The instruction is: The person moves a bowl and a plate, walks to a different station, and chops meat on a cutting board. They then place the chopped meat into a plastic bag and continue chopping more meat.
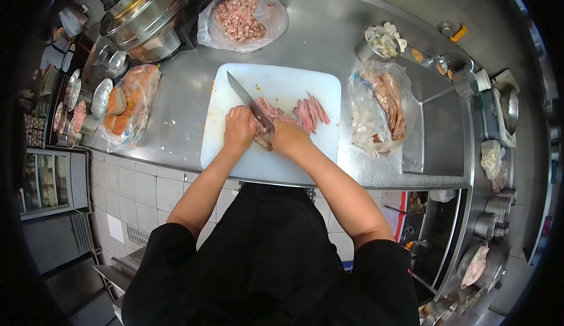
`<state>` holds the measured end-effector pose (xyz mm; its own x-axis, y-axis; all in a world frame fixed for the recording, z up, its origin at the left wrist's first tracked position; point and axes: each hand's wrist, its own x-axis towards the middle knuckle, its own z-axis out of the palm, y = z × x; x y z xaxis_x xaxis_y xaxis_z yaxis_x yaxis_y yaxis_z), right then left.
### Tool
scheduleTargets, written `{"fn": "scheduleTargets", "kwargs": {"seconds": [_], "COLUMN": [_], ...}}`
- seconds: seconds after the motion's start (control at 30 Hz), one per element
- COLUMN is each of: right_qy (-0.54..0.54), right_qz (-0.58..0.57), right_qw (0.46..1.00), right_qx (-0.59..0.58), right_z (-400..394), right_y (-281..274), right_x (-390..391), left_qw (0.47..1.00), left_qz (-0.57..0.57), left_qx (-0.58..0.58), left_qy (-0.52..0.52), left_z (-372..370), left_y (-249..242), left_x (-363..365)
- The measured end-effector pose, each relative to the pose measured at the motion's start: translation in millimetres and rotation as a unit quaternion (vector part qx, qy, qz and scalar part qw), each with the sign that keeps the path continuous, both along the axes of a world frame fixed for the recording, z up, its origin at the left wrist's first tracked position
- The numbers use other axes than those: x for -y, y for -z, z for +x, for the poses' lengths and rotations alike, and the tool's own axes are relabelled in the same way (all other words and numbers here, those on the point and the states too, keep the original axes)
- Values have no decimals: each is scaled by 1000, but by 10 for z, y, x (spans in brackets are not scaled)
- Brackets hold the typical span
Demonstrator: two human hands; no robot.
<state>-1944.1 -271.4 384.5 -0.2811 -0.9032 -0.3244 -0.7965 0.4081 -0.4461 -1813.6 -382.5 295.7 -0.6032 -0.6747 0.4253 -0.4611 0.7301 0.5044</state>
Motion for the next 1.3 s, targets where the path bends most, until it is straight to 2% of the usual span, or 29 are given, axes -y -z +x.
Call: {"fn": "scheduleTargets", "kwargs": {"seconds": [0.1,0.17,0.27,0.3,0.37,0.43,0.5,0.53,0.6,0.63,0.7,0.73,0.8,0.9,0.93,1.0,1.03,1.13,1.23,1.3], "right_qy": [-10,-7,-44,-45,-21,0,-10,-13,-41,-42,-15,-16,-47,-58,-57,-65,-64,-33,-61,-31], "right_qz": [35,115,139,62,46,17,-15,-21,-118,-119,28,30,113,107,111,17,14,19,9,77], "right_qw": [999,992,988,997,999,1000,1000,1000,992,991,999,999,992,992,992,998,998,999,998,995], "right_qx": [11,51,49,22,20,16,15,11,-34,-35,21,19,40,18,22,-3,-5,-3,-17,51], "right_z": [-97,-135,-116,-77,76,82,16,-19,-72,-109,-92,-114,-148,-125,-117,-72,-33,-16,-95,-65], "right_y": [-306,-575,-517,-162,92,190,230,247,173,152,-358,-526,-702,-588,-389,139,171,102,-130,-485], "right_x": [-53,-218,-409,-435,-179,-18,44,11,-86,-134,-232,-264,-300,-327,-300,-178,-109,14,7,-101], "left_qw": [999,999,999,999,999,999,999,999,998,998,999,999,999,999,999,1000,1000,1000,998,999], "left_qz": [19,12,4,2,-1,-16,9,3,22,21,-8,-6,-12,-22,-18,-12,-15,-10,-11,2], "left_qx": [-39,-13,26,37,34,30,-30,-35,-59,-60,-11,-12,-12,9,12,-5,-6,-20,-60,-45], "left_qy": [-26,-34,-35,-31,-24,-20,19,17,-7,-7,-44,-45,-42,-30,-28,-7,-6,16,19,-11], "left_z": [54,43,8,-1,-4,39,79,117,193,204,186,170,167,157,161,161,159,177,188,204], "left_y": [-15,-14,4,12,13,9,33,58,24,28,-11,-29,-55,-46,-40,-47,-45,-3,-42,-38], "left_x": [-21,-36,-7,-19,-30,25,97,99,65,48,6,-4,-24,-12,-7,20,37,50,46,-6]}}
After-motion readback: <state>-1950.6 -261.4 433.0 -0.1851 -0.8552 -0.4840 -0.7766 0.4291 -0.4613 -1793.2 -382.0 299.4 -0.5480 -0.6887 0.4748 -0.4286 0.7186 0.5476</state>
